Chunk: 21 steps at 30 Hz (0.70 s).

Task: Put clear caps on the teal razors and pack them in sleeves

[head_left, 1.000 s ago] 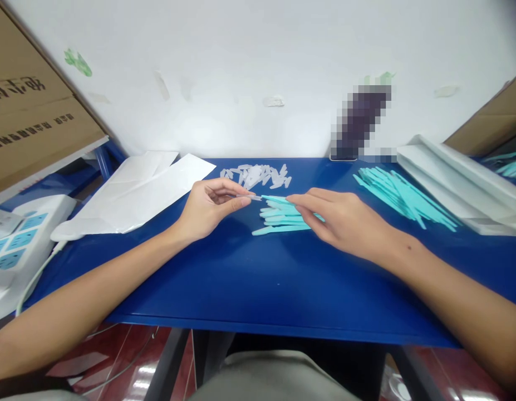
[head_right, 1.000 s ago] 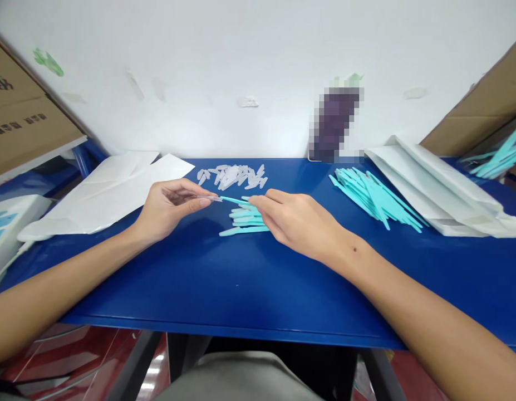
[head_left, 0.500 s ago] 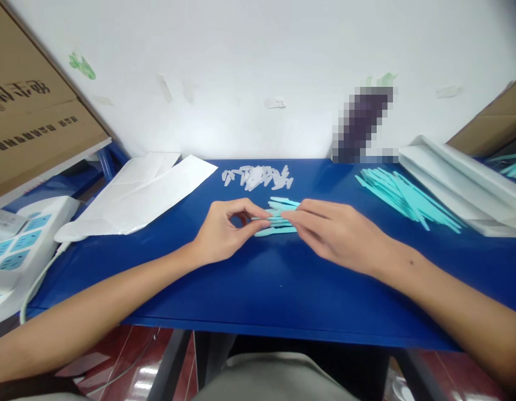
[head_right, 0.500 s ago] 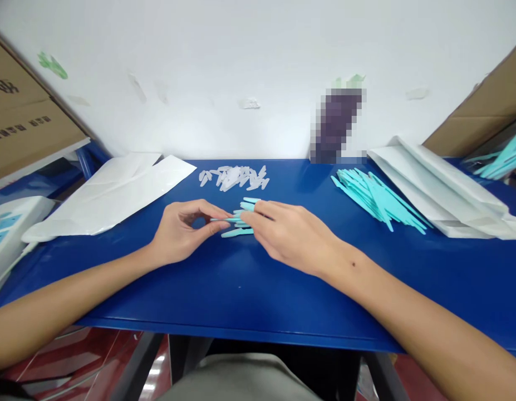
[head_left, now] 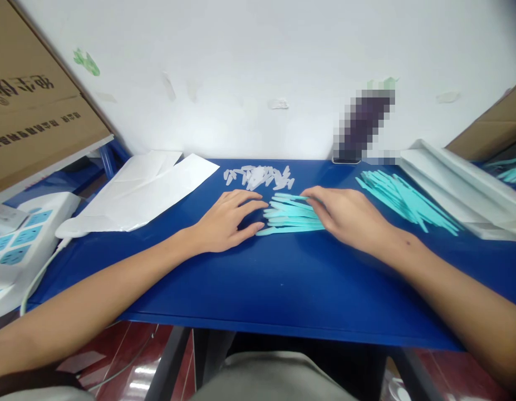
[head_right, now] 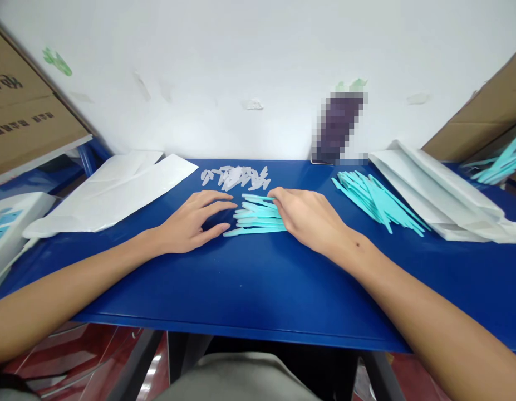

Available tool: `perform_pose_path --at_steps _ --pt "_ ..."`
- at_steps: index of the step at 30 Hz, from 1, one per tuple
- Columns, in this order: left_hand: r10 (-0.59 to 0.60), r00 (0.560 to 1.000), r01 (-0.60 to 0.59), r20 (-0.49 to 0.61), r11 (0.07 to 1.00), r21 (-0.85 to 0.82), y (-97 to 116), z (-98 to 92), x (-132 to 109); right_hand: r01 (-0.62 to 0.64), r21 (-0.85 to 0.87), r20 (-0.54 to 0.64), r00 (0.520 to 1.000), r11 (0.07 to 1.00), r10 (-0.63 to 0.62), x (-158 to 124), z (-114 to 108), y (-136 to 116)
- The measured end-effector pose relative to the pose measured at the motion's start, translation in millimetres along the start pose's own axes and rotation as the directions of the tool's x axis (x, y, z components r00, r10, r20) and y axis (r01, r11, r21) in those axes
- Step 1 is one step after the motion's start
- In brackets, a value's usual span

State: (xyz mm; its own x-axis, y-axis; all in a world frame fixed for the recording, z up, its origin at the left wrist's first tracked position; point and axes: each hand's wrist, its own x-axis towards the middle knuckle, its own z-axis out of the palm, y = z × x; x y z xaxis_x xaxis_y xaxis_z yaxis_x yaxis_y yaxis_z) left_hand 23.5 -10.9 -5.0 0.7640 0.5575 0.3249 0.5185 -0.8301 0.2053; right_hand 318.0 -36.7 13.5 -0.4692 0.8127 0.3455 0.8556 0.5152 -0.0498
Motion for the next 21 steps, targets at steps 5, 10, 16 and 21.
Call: perform_pose_path --at_steps 5,10,16,21 --pt "-0.057 0.998 0.057 0.015 0.998 -0.025 0.2 -0.6 0.6 0.084 0.007 0.047 0.995 0.996 -0.085 0.2 6.7 -6.3" --pt "-0.054 0.998 0.055 0.008 0.997 -0.049 -0.2 -0.5 0.3 0.136 0.056 -0.102 0.986 0.989 -0.130 1.9 -2.1 -8.6" --pt "-0.064 0.997 0.066 0.039 0.996 -0.057 -0.2 -0.5 0.5 0.049 0.142 -0.095 0.995 0.989 -0.035 4.5 -11.9 -5.3" --pt "-0.061 0.996 0.066 0.066 0.996 -0.065 0.3 -1.8 1.0 -0.077 0.220 -0.055 0.994 0.972 0.091 4.1 -10.3 -5.2"
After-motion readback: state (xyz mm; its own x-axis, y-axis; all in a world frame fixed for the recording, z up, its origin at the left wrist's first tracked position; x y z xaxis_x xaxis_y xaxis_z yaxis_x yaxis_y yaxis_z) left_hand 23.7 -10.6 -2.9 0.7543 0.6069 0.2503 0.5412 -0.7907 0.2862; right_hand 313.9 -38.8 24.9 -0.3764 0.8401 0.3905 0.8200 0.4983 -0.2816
